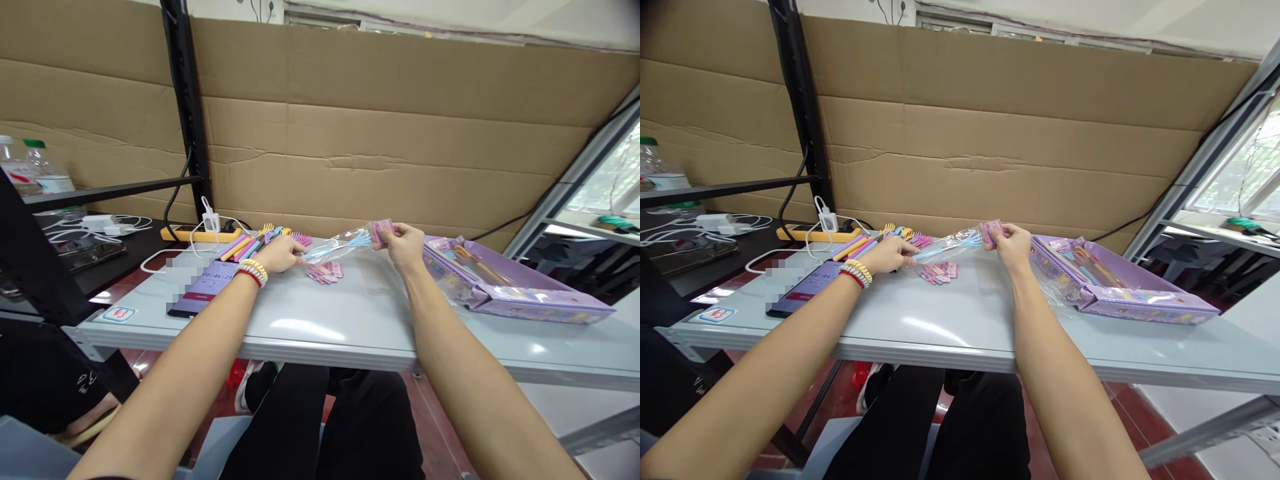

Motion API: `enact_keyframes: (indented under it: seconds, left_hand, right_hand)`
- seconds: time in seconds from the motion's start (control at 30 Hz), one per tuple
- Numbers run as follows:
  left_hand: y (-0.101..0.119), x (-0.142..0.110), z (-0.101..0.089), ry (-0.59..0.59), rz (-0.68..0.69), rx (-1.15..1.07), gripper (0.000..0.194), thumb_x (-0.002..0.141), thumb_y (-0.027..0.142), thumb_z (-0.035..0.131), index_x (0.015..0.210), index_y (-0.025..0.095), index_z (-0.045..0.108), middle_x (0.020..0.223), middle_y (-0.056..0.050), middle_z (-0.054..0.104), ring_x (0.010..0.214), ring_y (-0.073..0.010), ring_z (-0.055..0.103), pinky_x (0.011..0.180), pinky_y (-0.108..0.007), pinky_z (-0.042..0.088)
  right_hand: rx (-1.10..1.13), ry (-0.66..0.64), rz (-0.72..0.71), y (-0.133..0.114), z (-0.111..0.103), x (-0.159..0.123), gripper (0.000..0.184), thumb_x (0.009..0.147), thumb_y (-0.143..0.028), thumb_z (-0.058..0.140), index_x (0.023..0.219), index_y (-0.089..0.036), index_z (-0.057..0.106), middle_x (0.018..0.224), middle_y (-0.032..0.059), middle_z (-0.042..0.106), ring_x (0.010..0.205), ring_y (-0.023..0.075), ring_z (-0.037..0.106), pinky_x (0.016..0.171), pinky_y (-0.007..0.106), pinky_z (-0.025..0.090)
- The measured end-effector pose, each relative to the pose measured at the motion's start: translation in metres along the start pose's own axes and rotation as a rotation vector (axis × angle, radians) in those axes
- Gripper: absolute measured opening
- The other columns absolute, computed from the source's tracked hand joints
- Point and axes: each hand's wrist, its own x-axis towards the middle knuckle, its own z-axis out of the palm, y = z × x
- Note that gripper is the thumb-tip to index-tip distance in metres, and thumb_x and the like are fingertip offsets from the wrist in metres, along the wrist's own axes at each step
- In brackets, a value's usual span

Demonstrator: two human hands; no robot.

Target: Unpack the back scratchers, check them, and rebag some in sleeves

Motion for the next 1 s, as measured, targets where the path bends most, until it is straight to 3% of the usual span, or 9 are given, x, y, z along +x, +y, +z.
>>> enact_keyframes:
  seconds: [0.17, 0.27, 0.33, 0.43, 0.53, 0.63, 0.73, 0.83, 1.0]
  left_hand:
    - [0.004, 0.002, 0.006, -0.162, 0.013, -0.123, 0.025, 0.069, 0.033, 0.059, 0.079, 0.013, 0.071, 0.055, 0.003, 0.051, 0.052, -0.0100, 0.041, 0.050, -0.023, 0.030]
    - [0.005, 0.002, 0.007, -0.206, 0.010, -0.190, 0.023, 0.071, 0.031, 0.058, 0.078, 0.012, 0.069, 0.053, 0.003, 0.050, 0.051, -0.0098, 0.043, 0.050, -0.023, 0.032]
    - [0.004, 0.001, 0.006, -0.186, -0.011, -0.227, 0.018, 0.071, 0.028, 0.059, 0.074, 0.012, 0.067, 0.052, 0.003, 0.049, 0.050, -0.0090, 0.043, 0.049, -0.022, 0.032]
    - [0.004, 0.002, 0.005, -0.111, -0.070, -0.348, 0.011, 0.068, 0.023, 0.064, 0.067, 0.012, 0.064, 0.052, 0.004, 0.050, 0.049, -0.0078, 0.044, 0.047, -0.021, 0.033]
    - [0.012, 0.004, 0.010, 0.014, -0.151, -0.602, 0.011, 0.065, 0.018, 0.069, 0.073, 0.012, 0.064, 0.059, 0.002, 0.057, 0.052, -0.0088, 0.050, 0.050, -0.022, 0.040]
    - [0.027, 0.000, 0.021, 0.137, -0.226, -0.834, 0.015, 0.063, 0.016, 0.071, 0.076, 0.011, 0.064, 0.065, -0.001, 0.060, 0.054, -0.0108, 0.056, 0.053, -0.026, 0.046]
    - [0.047, -0.015, 0.035, 0.223, -0.261, -0.972, 0.017, 0.063, 0.019, 0.074, 0.072, 0.011, 0.062, 0.064, -0.002, 0.060, 0.056, -0.0121, 0.057, 0.056, -0.027, 0.048]
    - [0.065, -0.038, 0.051, 0.296, -0.281, -1.076, 0.022, 0.060, 0.023, 0.077, 0.071, 0.011, 0.062, 0.062, -0.001, 0.061, 0.059, -0.0129, 0.058, 0.059, -0.029, 0.051]
    - [0.077, -0.072, 0.074, 0.351, -0.381, -1.040, 0.019, 0.062, 0.023, 0.075, 0.071, 0.011, 0.064, 0.066, -0.003, 0.062, 0.061, -0.0133, 0.058, 0.057, -0.028, 0.051]
  right_hand:
    - [-0.183, 0.146, 0.012, 0.002, 0.001, 0.001, 0.027, 0.062, -0.039, 0.071, 0.067, -0.014, 0.063, 0.046, 0.0003, 0.056, 0.034, 0.0119, 0.047, 0.030, 0.024, 0.037]
    - [-0.106, 0.125, 0.020, 0.003, 0.000, 0.002, 0.036, 0.060, -0.045, 0.073, 0.073, -0.013, 0.063, 0.051, -0.0002, 0.056, 0.036, 0.0115, 0.048, 0.032, 0.025, 0.041]
    - [0.056, 0.097, 0.057, 0.004, 0.000, 0.003, 0.050, 0.060, -0.058, 0.069, 0.084, -0.015, 0.062, 0.066, 0.0020, 0.062, 0.048, 0.0136, 0.056, 0.040, 0.027, 0.050]
    - [0.276, 0.005, 0.126, 0.005, 0.002, 0.004, 0.067, 0.066, -0.077, 0.048, 0.103, -0.021, 0.053, 0.097, 0.0067, 0.063, 0.074, 0.0181, 0.064, 0.049, 0.030, 0.056]
    - [0.219, -0.021, 0.147, -0.001, 0.014, -0.003, 0.068, 0.064, -0.074, 0.054, 0.109, -0.023, 0.047, 0.107, 0.0082, 0.058, 0.081, 0.0180, 0.063, 0.046, 0.026, 0.054]
    - [0.058, -0.031, 0.124, -0.017, 0.035, -0.026, 0.065, 0.058, -0.059, 0.069, 0.105, -0.022, 0.044, 0.092, 0.0043, 0.060, 0.070, 0.0147, 0.060, 0.040, 0.019, 0.047]
    - [0.032, -0.236, 0.102, -0.038, 0.050, -0.066, 0.057, 0.062, -0.051, 0.071, 0.101, -0.022, 0.042, 0.083, 0.0016, 0.061, 0.061, 0.0124, 0.058, 0.041, 0.019, 0.046]
    - [-0.012, -0.453, 0.029, -0.052, 0.053, -0.113, 0.037, 0.068, -0.042, 0.068, 0.091, -0.021, 0.047, 0.087, 0.0029, 0.061, 0.064, 0.0130, 0.058, 0.047, 0.023, 0.049]
    - [-0.075, -0.493, -0.006, -0.050, 0.048, -0.154, 0.013, 0.071, -0.030, 0.062, 0.073, -0.019, 0.054, 0.073, 0.0027, 0.061, 0.062, 0.0149, 0.059, 0.054, 0.027, 0.050]
